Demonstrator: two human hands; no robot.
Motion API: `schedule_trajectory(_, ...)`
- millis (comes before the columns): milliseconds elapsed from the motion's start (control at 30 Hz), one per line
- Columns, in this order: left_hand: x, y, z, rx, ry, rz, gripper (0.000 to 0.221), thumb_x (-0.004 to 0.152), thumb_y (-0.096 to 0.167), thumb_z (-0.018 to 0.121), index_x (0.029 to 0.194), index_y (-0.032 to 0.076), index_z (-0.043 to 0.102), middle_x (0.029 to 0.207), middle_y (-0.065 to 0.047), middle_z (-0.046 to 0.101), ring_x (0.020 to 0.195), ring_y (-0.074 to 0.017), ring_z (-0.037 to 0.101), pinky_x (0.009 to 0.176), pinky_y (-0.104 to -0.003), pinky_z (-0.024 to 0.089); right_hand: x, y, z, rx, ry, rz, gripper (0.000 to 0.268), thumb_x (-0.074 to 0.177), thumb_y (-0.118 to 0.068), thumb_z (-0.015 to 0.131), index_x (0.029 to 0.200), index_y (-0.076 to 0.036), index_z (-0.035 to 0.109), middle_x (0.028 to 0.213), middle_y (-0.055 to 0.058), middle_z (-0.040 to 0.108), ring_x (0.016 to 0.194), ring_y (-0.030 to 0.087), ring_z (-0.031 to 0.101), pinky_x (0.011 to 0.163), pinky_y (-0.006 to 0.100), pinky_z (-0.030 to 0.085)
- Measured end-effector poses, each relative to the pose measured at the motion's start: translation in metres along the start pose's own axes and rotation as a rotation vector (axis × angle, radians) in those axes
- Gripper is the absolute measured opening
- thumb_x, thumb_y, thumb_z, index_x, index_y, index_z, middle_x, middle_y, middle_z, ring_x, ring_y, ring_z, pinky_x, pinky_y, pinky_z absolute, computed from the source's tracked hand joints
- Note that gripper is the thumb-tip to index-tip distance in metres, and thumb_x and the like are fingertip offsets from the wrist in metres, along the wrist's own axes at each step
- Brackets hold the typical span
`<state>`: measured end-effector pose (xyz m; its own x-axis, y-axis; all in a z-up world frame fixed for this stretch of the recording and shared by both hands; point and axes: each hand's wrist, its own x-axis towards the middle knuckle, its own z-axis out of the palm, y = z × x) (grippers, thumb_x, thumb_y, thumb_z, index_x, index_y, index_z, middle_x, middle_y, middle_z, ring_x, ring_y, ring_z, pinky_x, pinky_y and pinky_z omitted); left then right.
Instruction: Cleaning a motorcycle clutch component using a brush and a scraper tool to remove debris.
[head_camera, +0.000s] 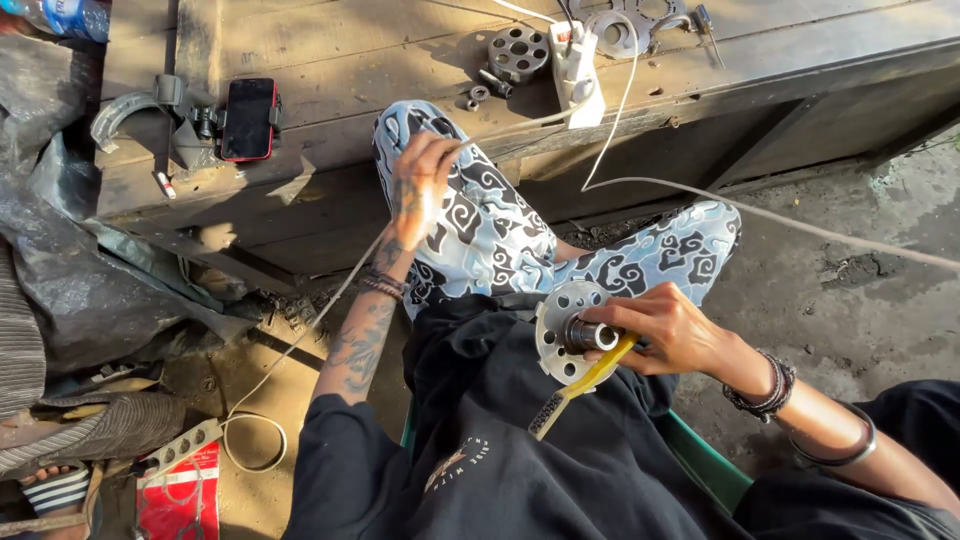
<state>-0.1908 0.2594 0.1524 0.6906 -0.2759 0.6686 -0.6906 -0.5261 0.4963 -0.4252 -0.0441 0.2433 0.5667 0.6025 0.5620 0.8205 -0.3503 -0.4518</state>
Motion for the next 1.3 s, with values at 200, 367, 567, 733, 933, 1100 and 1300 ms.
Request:
schedule_trajectory(200, 0.001, 0.007, 0.024, 0.166, -0.026, 0.048, 0.005, 0.096, 0.015, 0.071, 0.1, 0.011, 0.072, 0.091, -0.003, 0.063, 0.09, -0.0244, 0.067, 0.073, -0.036, 0.059, -0.001, 0.001, 0.0, 0.003, 0.0, -0.008, 0.042, 0.093, -0.039, 0.063, 0.113, -0.003, 0.075, 0.065, 0.007, 0.057, 0.038, 0.024, 0.059, 0.044, 0.033, 0.052)
schedule_trajectory(367, -0.027, -0.009, 0.023, 0.303, 0.015, 0.042, 0.008, 0.091, 0.019, 0.073, 0.096, 0.014, 0.07, 0.087, -0.001, 0.059, 0.088, -0.0227, 0.065, 0.07, -0.035, 0.059, -0.001, 0.001, 0.002, -0.017, -0.047, 0.005, 0.039, 0.092, -0.04, 0.065, 0.111, -0.008, 0.075, 0.071, 0.005, 0.061, 0.041, 0.025, 0.061, 0.046, 0.033, 0.053)
schedule_trajectory(567, -0.049, -0.013, 0.017, 0.344, 0.071, 0.085, 0.021, 0.087, 0.018, 0.075, 0.105, 0.024, 0.067, 0.094, 0.006, 0.056, 0.09, -0.0177, 0.059, 0.073, -0.032, 0.056, 0.01, -0.006, 0.002, -0.047, -0.098, 0.031, 0.04, 0.089, -0.042, 0.068, 0.111, -0.009, 0.075, 0.073, 0.006, 0.063, 0.042, 0.029, 0.061, 0.044, 0.037, 0.051)
schedule_trajectory(733, -0.047, 0.0, 0.012, 0.223, 0.081, 0.039, 0.016, 0.092, 0.013, 0.055, 0.105, 0.012, 0.065, 0.096, -0.002, 0.055, 0.093, -0.0209, 0.056, 0.087, -0.039, 0.047, 0.008, -0.011, -0.003, -0.095, -0.156, 0.149, 0.046, 0.066, -0.011, 0.088, 0.109, -0.003, 0.072, 0.075, 0.002, 0.073, 0.047, 0.012, 0.054, 0.046, 0.027, 0.041)
schedule_trajectory(933, -0.061, -0.016, -0.003, 0.168, 0.373, 0.006, 0.062, 0.075, 0.008, 0.095, 0.127, 0.011, 0.062, 0.12, -0.004, 0.064, 0.105, -0.0211, 0.068, 0.092, -0.032, 0.063, -0.01, -0.004, -0.004, -0.143, -0.127, 0.169, 0.045, 0.063, -0.014, 0.091, 0.102, 0.002, 0.073, 0.086, 0.012, 0.077, 0.048, 0.014, 0.057, 0.047, 0.027, 0.044)
schedule_trajectory(1100, -0.166, -0.075, -0.029, 0.083, 0.266, -0.293, 0.039, 0.103, 0.031, 0.062, 0.133, 0.005, 0.058, 0.128, -0.01, 0.062, 0.116, -0.0284, 0.064, 0.101, -0.04, 0.049, -0.011, -0.001, -0.004, -0.112, -0.176, 0.218, 0.048, 0.064, -0.013, 0.088, 0.107, 0.001, 0.074, 0.08, 0.01, 0.076, 0.048, 0.013, 0.056, 0.049, 0.027, 0.043)
schedule_trajectory(1300, -0.301, -0.14, -0.008, 0.058, -0.359, -0.495, 0.051, 0.089, 0.026, 0.071, 0.135, 0.011, 0.054, 0.132, -0.016, 0.067, 0.114, -0.0407, 0.065, 0.091, -0.05, 0.053, 0.001, -0.006, 0.003, -0.134, -0.194, 0.186, 0.044, 0.066, -0.013, 0.09, 0.105, 0.001, 0.073, 0.08, 0.007, 0.074, 0.047, 0.013, 0.05, 0.048, 0.027, 0.04)
